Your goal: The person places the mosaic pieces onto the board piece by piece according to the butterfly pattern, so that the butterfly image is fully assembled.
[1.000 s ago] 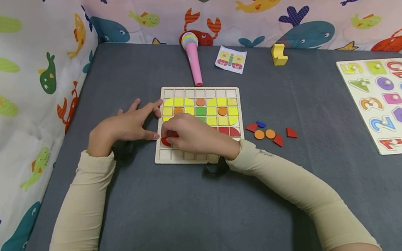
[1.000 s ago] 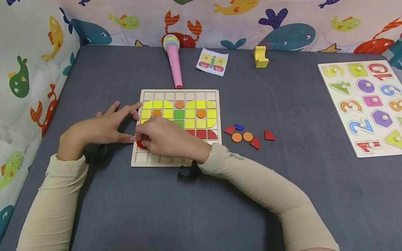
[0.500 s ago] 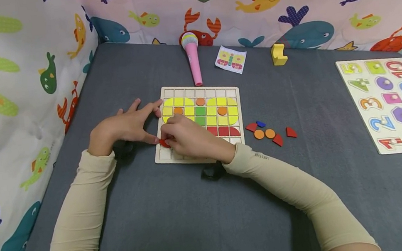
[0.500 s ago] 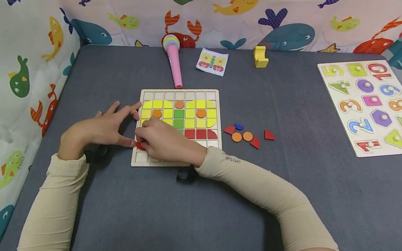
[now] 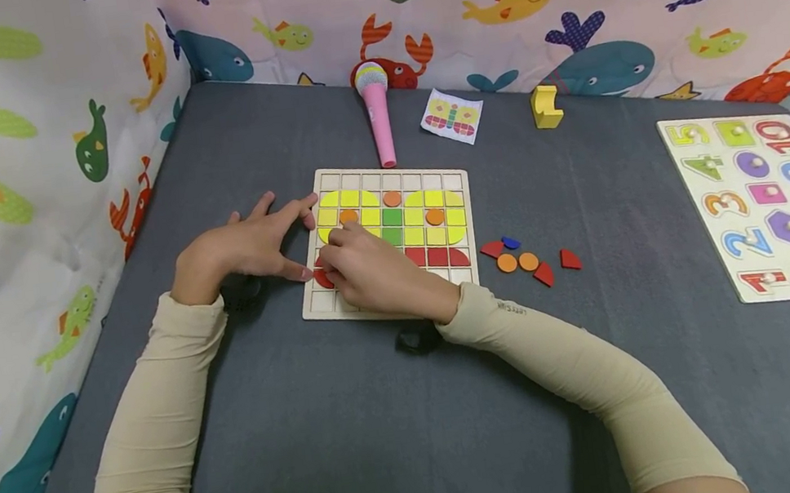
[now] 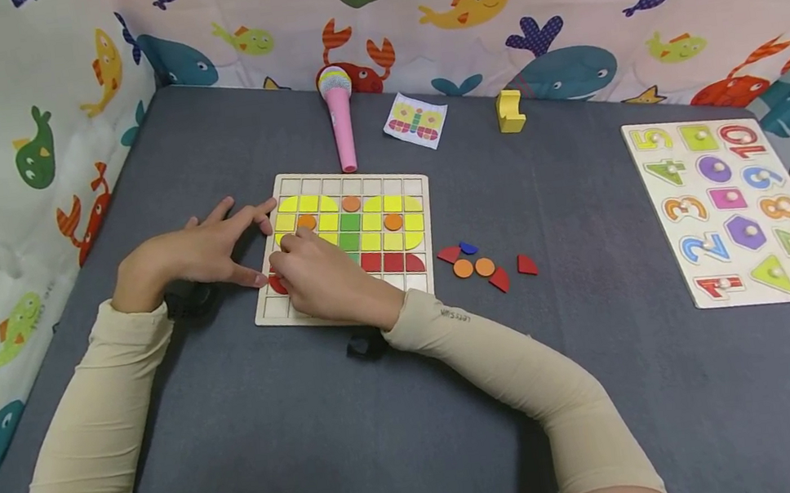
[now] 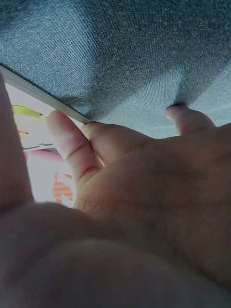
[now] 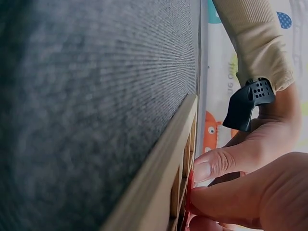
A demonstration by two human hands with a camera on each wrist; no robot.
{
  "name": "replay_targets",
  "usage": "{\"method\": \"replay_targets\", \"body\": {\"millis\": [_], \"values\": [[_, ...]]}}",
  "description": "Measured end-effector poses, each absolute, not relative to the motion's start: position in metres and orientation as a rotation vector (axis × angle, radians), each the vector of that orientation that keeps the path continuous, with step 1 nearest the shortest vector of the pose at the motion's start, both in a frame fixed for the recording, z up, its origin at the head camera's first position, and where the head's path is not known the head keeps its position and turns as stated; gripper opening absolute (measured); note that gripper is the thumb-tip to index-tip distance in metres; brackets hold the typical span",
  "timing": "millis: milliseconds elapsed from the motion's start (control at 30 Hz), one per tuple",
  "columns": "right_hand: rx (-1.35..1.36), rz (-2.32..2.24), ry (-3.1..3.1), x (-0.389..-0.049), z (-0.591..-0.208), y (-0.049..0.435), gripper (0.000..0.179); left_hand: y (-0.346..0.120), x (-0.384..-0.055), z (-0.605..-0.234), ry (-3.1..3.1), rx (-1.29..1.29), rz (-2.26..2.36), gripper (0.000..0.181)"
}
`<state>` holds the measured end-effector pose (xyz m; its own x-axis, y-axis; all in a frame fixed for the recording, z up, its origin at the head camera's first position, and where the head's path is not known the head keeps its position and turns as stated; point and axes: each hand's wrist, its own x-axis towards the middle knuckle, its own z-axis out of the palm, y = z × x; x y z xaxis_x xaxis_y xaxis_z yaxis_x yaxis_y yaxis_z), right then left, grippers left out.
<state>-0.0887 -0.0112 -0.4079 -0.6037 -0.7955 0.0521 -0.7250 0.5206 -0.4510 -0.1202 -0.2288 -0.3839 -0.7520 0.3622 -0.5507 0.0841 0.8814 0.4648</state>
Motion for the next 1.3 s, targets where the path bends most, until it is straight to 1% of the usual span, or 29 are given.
{"method": "replay_targets", "body": {"millis": [367,433,533,700,867,967,1033,1167,1233,1300], "values": [[-1.292,-0.521,2.638,-0.09,-0.406,-0.014,0.016,-0.225,-0.12,-0.381,2.368,0.309,0.547,0.111],[-1.286,-0.535,2.645,-0.09,-0.407,-0.011,0.016,-0.222,-0.121,-0.382,2.368,0.319,0.547,0.112],[-1.284,-0.589,2.666,-0.092,-0.408,-0.004,0.012,-0.219,-0.124,-0.384,2.369,0.331,0.539,0.115],[-1.272,-0.709,2.695,-0.094,-0.401,0.015,0.01,-0.22,-0.125,-0.386,2.38,0.315,0.533,0.116],[-1.205,-0.825,2.669,-0.097,-0.389,0.048,0.011,-0.228,-0.123,-0.389,2.388,0.291,0.553,0.119],[-1.139,-0.887,2.665,-0.1,-0.383,0.075,0.01,-0.23,-0.123,-0.392,2.381,0.288,0.576,0.12],[-1.09,-0.933,2.668,-0.102,-0.382,0.095,0.008,-0.23,-0.125,-0.395,2.38,0.293,0.588,0.118],[-0.966,-1.003,2.683,-0.103,-0.383,0.133,0.005,-0.234,-0.132,-0.407,2.375,0.302,0.585,0.121],[-0.927,-1.021,2.688,-0.103,-0.385,0.15,0.005,-0.235,-0.138,-0.415,2.373,0.306,0.574,0.116],[-0.9,-1.031,2.692,-0.102,-0.388,0.167,0.007,-0.236,-0.142,-0.421,2.369,0.304,0.566,0.105]]}}
